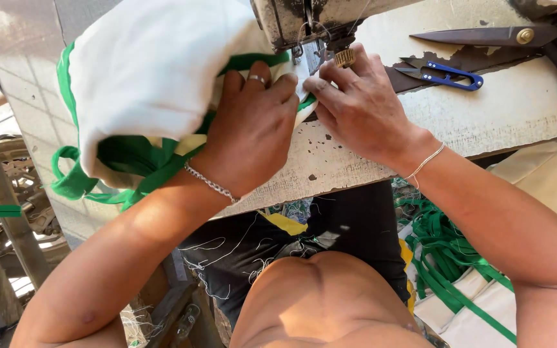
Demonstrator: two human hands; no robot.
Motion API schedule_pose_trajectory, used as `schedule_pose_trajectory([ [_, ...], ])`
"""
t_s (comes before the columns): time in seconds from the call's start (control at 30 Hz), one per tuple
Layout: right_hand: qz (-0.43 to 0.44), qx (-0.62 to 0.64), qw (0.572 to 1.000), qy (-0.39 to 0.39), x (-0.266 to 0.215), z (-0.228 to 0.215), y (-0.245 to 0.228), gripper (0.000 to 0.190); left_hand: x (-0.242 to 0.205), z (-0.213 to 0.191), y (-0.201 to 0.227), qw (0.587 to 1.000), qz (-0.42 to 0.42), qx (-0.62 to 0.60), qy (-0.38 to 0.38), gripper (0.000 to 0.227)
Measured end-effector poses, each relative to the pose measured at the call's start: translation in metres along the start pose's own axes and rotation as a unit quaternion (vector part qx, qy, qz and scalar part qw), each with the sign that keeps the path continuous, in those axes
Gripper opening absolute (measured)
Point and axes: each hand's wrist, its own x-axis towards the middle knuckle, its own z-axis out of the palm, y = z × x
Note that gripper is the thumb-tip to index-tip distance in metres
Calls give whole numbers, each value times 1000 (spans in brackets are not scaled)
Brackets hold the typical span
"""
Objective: Sewing green straps onto a white tote bag using an industrial sewing machine and trimming threads with scissors.
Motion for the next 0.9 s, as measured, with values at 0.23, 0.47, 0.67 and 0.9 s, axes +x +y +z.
schedule_pose_trajectory([
  [0.23,-120,-59,991,22,10,-7,11,20,-3,16,5,996,-14,48,74,5],
  [0.47,-153,-61,986,31,11,-8,20,22,-7,12,5,996,-28,-4,85,6],
  [0.67,-165,-68,983,40,14,-11,18,23,-4,13,6,995,-35,21,86,4],
  [0.9,-147,-82,984,59,12,5,34,27,5,19,1,994,-36,37,91,13],
])
